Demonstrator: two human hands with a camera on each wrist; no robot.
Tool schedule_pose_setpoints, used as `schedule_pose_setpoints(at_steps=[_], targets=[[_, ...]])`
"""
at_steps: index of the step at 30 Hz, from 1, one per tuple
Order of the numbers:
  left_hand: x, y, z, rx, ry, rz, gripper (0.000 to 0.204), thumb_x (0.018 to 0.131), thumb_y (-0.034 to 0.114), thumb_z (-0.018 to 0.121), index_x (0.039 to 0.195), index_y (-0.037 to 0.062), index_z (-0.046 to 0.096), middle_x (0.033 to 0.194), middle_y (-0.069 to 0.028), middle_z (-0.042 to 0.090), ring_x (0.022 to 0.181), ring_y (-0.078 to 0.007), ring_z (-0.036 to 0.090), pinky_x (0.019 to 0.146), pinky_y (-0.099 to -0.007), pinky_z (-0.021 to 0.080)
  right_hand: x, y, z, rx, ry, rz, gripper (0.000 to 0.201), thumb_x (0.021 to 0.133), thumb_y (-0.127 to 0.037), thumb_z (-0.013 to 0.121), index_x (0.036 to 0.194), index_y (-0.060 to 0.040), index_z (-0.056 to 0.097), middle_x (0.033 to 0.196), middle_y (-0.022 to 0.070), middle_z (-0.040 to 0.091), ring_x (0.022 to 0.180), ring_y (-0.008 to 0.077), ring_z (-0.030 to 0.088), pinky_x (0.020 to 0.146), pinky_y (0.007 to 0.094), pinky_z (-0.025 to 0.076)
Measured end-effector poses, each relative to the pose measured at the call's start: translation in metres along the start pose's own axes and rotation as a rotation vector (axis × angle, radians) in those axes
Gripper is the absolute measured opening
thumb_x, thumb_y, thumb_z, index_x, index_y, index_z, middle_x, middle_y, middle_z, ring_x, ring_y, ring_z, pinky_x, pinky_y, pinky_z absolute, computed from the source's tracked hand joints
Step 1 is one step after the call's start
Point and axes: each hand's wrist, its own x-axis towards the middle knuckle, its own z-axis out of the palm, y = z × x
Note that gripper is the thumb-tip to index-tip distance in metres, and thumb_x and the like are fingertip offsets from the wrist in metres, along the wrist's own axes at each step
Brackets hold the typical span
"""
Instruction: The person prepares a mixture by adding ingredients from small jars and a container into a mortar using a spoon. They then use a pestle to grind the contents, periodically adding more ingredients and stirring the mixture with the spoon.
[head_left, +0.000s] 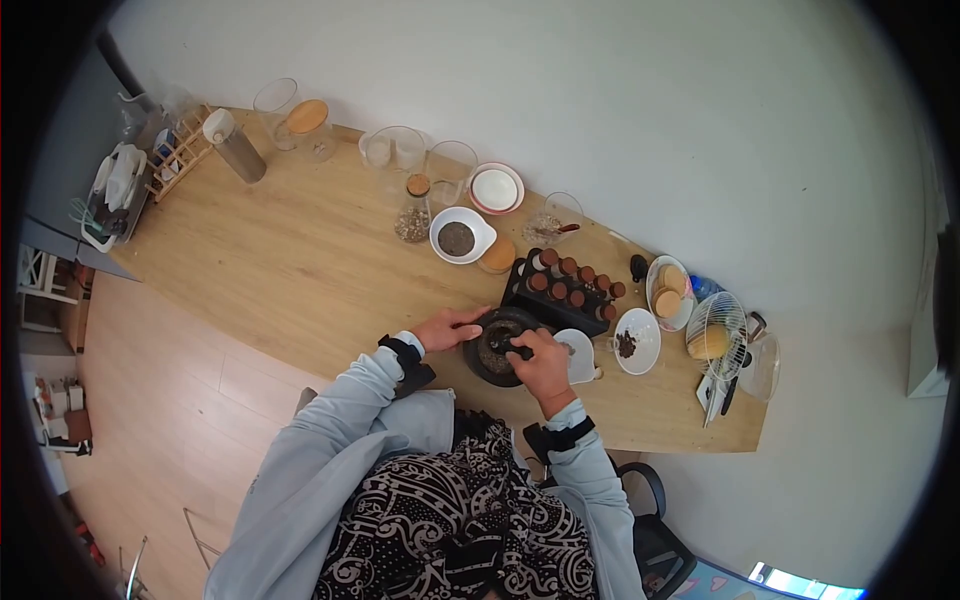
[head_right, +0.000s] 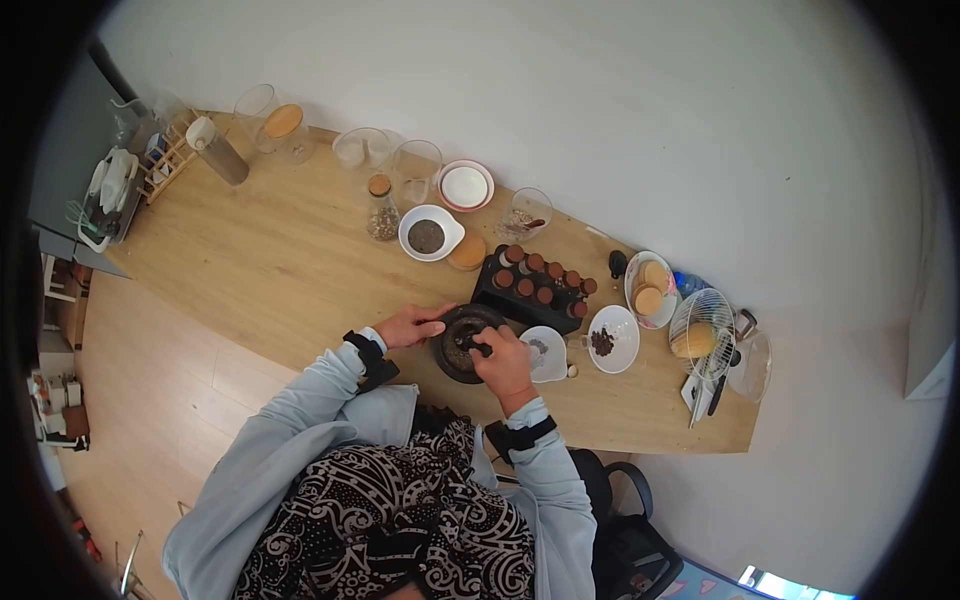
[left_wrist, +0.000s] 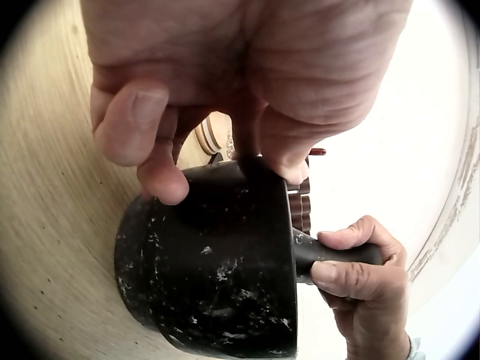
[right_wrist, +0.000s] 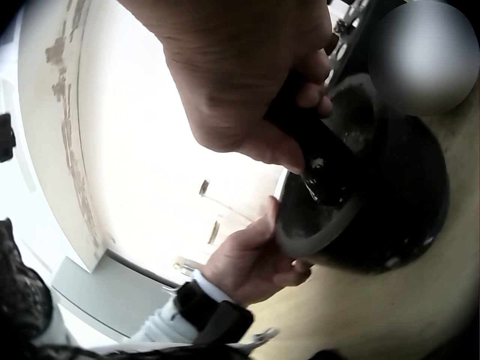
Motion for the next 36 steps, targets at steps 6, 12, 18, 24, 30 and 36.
schedule_pose_setpoints(at_steps=[6,12,18,24,30,36], targets=[[-0.002,0.005,0.0,0.001,-0.001,-0.002,0.053,0.097,0.03,0.055,0.146,0.0271,0.037,0.072,0.0046,0.049,0.058,-0.0064,0.045,0.055,-0.0226,0.042,0.001,0.012,-0.015,-0.068,-0.122,-0.021,0.025,0.061,-0.016,0.077,0.082,-0.013,0.065,0.079,0.0089,0.06,0.07,0.0326,0.062,0.062,0.0427,0.05],[-0.001,0.0,-0.001,0.016,-0.006,0.026,0.053,0.097,0.031,0.055,0.146,0.027,0.036,0.073,0.0046,0.049,0.059,-0.0066,0.045,0.056,-0.0228,0.043,0.001,0.001,0.008,-0.076,0.033,-0.002,0.025,0.06,-0.015,0.077,0.083,-0.0126,0.066,0.08,0.0089,0.061,0.07,0.0328,0.063,0.061,0.0412,0.05],[0.0,0.0,-0.001,-0.031,-0.008,0.009,0.053,0.096,0.032,0.056,0.146,0.0272,0.037,0.074,0.0043,0.048,0.059,-0.0066,0.045,0.055,-0.0228,0.042,0.0,0.008,-0.013,-0.012,-0.136,0.022,0.025,0.06,-0.014,0.077,0.083,-0.0119,0.066,0.082,0.0101,0.063,0.073,0.0335,0.063,0.064,0.041,0.051],[0.0,-0.001,-0.003,-0.006,-0.019,0.022,0.057,0.094,0.036,0.056,0.146,0.0236,0.037,0.08,0.0,0.058,0.058,-0.0082,0.048,0.057,-0.0241,0.047,0.005,0.007,-0.002,0.019,0.094,0.073,0.023,0.061,-0.014,0.077,0.08,-0.0088,0.066,0.081,0.0119,0.064,0.074,0.0329,0.063,0.067,0.0401,0.051],[-0.001,0.002,-0.001,-0.006,0.01,0.028,0.053,0.096,0.032,0.056,0.146,0.0271,0.038,0.073,0.0047,0.049,0.059,-0.0071,0.045,0.055,-0.023,0.042,0.004,0.011,-0.011,0.184,-0.134,0.136,0.025,0.061,-0.014,0.078,0.083,-0.0088,0.066,0.083,0.0119,0.064,0.072,0.0317,0.063,0.066,0.0393,0.051],[-0.001,-0.001,-0.001,0.016,0.0,0.02,0.053,0.096,0.032,0.056,0.146,0.027,0.038,0.073,0.0046,0.049,0.059,-0.0066,0.045,0.055,-0.0229,0.042,0.006,-0.001,0.0,0.001,0.003,0.101,0.023,0.061,-0.015,0.078,0.081,-0.0094,0.067,0.077,0.0111,0.062,0.072,0.0328,0.063,0.064,0.0402,0.049]])
